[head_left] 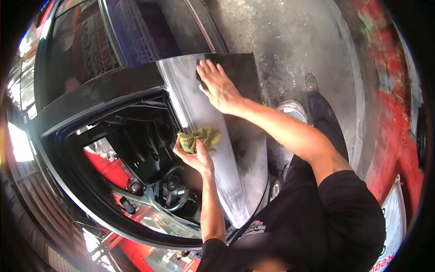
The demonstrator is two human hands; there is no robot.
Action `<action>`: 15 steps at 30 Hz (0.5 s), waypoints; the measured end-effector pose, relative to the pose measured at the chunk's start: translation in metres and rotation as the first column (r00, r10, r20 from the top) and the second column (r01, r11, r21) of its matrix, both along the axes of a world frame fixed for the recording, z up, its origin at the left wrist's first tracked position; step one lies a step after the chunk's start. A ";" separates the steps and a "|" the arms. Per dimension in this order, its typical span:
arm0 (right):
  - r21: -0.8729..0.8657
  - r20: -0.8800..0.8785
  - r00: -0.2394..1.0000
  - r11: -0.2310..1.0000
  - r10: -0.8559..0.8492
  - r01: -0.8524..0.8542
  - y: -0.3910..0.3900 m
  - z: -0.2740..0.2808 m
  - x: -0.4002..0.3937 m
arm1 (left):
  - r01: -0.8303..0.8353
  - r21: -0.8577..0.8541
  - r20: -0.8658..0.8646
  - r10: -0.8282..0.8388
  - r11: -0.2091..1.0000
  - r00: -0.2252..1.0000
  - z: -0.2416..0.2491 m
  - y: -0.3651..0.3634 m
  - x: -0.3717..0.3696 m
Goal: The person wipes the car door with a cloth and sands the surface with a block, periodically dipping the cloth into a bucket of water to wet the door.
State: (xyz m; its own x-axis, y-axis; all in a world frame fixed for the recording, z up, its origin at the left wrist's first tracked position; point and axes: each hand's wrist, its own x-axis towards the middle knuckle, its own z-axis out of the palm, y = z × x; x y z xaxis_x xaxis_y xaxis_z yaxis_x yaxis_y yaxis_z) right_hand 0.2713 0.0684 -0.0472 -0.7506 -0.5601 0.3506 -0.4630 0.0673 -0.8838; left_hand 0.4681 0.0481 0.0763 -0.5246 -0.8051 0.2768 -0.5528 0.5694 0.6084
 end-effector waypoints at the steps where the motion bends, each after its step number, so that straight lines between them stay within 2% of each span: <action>1: 0.015 -0.013 0.999 0.999 -0.035 0.035 -0.006 0.000 -0.013 | 0.013 -0.005 0.000 -0.013 1.000 1.000 -0.001 0.000 0.001; 3: 0.014 0.017 0.998 0.999 -0.053 0.053 -0.012 0.001 -0.024 | 0.018 -0.016 0.002 -0.018 1.000 1.000 -0.005 -0.001 0.003; 7: -0.004 0.067 0.996 0.998 0.056 -0.056 0.010 -0.002 0.014 | 0.001 -0.011 -0.004 -0.001 1.000 1.000 -0.001 0.001 -0.001; 9: 0.020 0.053 0.998 0.999 -0.035 0.034 -0.005 0.000 -0.004 | 0.007 0.001 0.001 -0.007 1.000 1.000 0.002 0.002 -0.003; 12: 0.060 0.130 0.992 0.998 -0.007 -0.001 -0.016 0.008 -0.043 | 0.026 -0.005 0.006 -0.026 1.000 1.000 0.000 0.003 0.004; 15: 0.034 0.082 0.995 0.998 -0.051 0.048 0.001 0.000 0.009 | 0.023 -0.019 -0.004 -0.023 1.000 1.000 0.001 0.003 -0.003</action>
State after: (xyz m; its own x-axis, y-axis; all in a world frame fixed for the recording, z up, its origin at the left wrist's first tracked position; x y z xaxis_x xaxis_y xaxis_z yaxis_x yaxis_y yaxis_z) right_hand 0.2806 0.0692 -0.0469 -0.8032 -0.5316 0.2688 -0.3838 0.1168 -0.9160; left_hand 0.4650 0.0510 0.0771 -0.5415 -0.7877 0.2937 -0.5372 0.5930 0.5998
